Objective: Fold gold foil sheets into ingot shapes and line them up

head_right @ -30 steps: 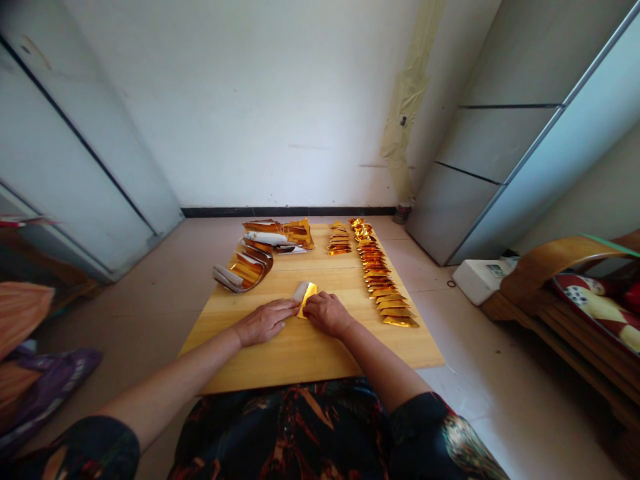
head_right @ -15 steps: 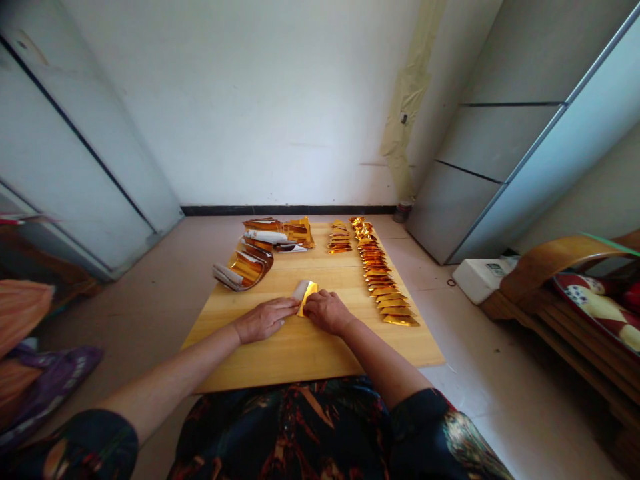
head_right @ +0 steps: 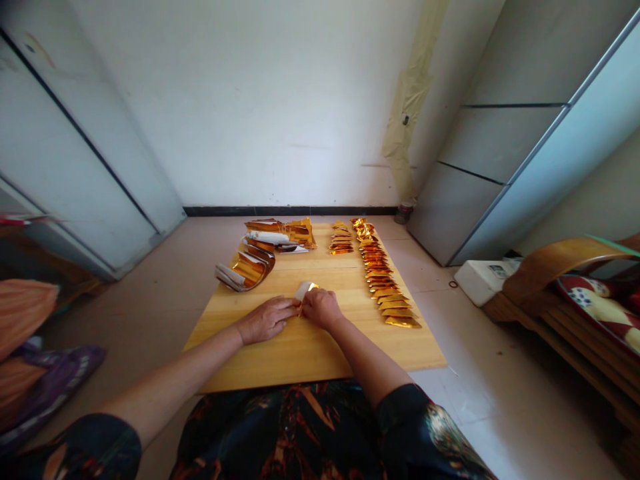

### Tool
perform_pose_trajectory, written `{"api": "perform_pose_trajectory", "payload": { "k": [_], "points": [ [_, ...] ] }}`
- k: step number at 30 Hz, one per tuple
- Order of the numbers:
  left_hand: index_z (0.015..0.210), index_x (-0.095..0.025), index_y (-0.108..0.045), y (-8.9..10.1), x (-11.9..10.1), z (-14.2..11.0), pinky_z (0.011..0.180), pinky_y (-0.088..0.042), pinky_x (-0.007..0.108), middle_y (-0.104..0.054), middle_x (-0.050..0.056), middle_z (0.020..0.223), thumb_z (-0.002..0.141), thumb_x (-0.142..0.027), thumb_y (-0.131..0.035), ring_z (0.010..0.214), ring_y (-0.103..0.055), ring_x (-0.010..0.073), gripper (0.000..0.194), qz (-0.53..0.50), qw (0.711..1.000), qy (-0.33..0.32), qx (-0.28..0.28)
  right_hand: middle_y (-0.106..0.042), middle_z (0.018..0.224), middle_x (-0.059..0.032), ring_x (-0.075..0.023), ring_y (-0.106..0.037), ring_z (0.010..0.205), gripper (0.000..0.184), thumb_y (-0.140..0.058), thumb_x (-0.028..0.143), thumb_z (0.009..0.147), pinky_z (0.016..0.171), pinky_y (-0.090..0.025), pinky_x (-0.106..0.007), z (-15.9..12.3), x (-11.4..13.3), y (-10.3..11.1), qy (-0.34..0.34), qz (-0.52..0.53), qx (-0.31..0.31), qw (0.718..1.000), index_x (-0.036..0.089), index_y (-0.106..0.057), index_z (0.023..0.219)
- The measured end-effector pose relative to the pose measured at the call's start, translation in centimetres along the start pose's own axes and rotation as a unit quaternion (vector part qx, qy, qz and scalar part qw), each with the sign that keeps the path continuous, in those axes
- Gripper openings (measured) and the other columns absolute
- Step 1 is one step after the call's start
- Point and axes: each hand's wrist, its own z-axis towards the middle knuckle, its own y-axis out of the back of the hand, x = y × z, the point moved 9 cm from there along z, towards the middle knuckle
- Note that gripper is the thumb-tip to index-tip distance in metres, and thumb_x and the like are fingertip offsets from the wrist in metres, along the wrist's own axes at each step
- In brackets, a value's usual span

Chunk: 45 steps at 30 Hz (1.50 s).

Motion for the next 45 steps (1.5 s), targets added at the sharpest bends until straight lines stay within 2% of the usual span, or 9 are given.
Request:
{"api": "perform_pose_trajectory", "payload": {
  "k": [9, 15, 19, 21, 24, 26, 30, 36, 45],
  "points": [
    [0.121, -0.025, -0.056, -0.6, 0.6, -0.1, 0.108, -0.027, 0.050, -0.053, 0.008, 0.131, 0.079, -0.013, -0.047, 0.118, -0.050, 0.0220, 0.045, 0.011, 0.998, 0.036, 0.050, -0.067, 0.093, -0.0061, -0.0174, -0.062, 0.084, 0.022, -0.049, 0.035, 0.086, 0.071, -0.037, -0.027, 0.9, -0.2, -0.2, -0.069, -0.035, 0.027, 0.997, 0.019, -0.064, 0.086],
    [0.119, -0.028, -0.056, -0.8, 0.9, -0.4, 0.109, -0.020, 0.053, -0.051, 0.007, 0.134, 0.078, -0.013, -0.046, 0.122, -0.047, 0.0217, 0.045, -0.011, 0.996, 0.062, 0.058, -0.068, 0.093, -0.0059, -0.0174, -0.062, 0.085, 0.017, -0.052, 0.030, 0.084, 0.071, -0.039, -0.026, 0.9, 0.2, 0.1, -0.061, -0.030, 0.028, 0.997, 0.020, -0.065, 0.087],
    [0.114, -0.028, -0.057, -1.1, 1.2, -0.4, 0.108, -0.019, 0.054, -0.050, 0.006, 0.136, 0.076, -0.012, -0.046, 0.124, -0.046, 0.0215, 0.043, -0.033, 0.995, 0.077, 0.059, -0.069, 0.086, -0.0013, -0.0144, -0.062, 0.080, 0.012, -0.056, 0.021, 0.080, 0.068, -0.040, -0.022, 0.8, -0.3, -0.2, -0.007, 0.022, 0.062, 0.998, 0.021, -0.068, 0.083],
    [0.112, -0.028, -0.058, -1.1, 1.3, -0.4, 0.107, -0.019, 0.054, -0.052, 0.006, 0.134, 0.077, -0.013, -0.045, 0.123, -0.047, 0.0211, 0.040, -0.044, 0.994, 0.093, 0.049, -0.069, 0.089, 0.0002, -0.0131, -0.061, 0.082, 0.013, -0.058, 0.017, 0.078, 0.069, -0.041, -0.021, 0.5, -0.1, -0.1, 0.069, 0.058, 0.077, 0.993, 0.022, -0.069, 0.082],
    [0.107, -0.026, -0.059, -0.9, 1.1, -0.1, 0.107, -0.019, 0.053, -0.056, 0.006, 0.130, 0.080, -0.021, -0.048, 0.120, -0.049, 0.0218, 0.030, -0.054, 0.991, 0.117, 0.023, -0.068, 0.092, -0.0006, -0.0127, -0.060, 0.088, 0.014, -0.061, 0.013, 0.076, 0.078, -0.042, -0.021, -0.8, 0.6, 0.6, 0.207, 0.087, 0.064, 0.972, 0.021, -0.070, 0.083],
    [0.103, -0.025, -0.060, -0.7, 0.9, 0.0, 0.106, -0.020, 0.053, -0.057, 0.006, 0.127, 0.081, -0.027, -0.051, 0.118, -0.051, 0.0227, 0.023, -0.054, 0.989, 0.139, 0.005, -0.068, 0.092, -0.0015, -0.0128, -0.060, 0.088, 0.013, -0.064, 0.015, 0.075, 0.079, -0.043, -0.021, -1.4, 0.7, 1.0, 0.250, 0.101, 0.041, 0.962, 0.020, -0.070, 0.084],
    [0.102, -0.024, -0.055, -0.5, 0.4, 0.4, 0.105, -0.022, 0.054, -0.062, 0.003, 0.118, 0.081, -0.028, -0.054, 0.110, -0.055, 0.0218, 0.021, -0.043, 0.981, 0.188, -0.028, -0.067, 0.094, -0.0035, -0.0138, -0.061, 0.085, 0.012, -0.066, 0.020, 0.076, 0.077, -0.044, -0.023, -1.6, 0.4, 0.9, 0.258, 0.114, -0.006, 0.959, 0.020, -0.071, 0.086],
    [0.094, -0.023, -0.059, -0.3, -0.4, 1.1, 0.103, -0.025, 0.053, -0.065, 0.003, 0.107, 0.084, -0.023, -0.054, 0.103, -0.058, 0.0205, 0.011, 0.006, 0.978, 0.201, -0.050, -0.067, 0.092, -0.0045, -0.0136, -0.061, 0.083, 0.010, -0.064, 0.021, 0.079, 0.076, -0.045, -0.023, -1.2, 0.1, 0.2, 0.253, 0.120, -0.039, 0.959, 0.019, -0.071, 0.085],
    [0.087, -0.023, -0.061, -0.4, -1.0, 1.4, 0.105, -0.023, 0.053, -0.065, 0.002, 0.101, 0.088, -0.018, -0.048, 0.092, -0.059, 0.0170, 0.015, 0.088, 0.979, 0.172, -0.070, -0.067, 0.093, -0.0046, -0.0135, -0.062, 0.088, 0.012, -0.061, 0.017, 0.078, 0.081, -0.047, -0.023, -1.6, 0.1, 0.9, 0.272, 0.183, 0.036, 0.944, 0.017, -0.070, 0.085]
  ]
}}
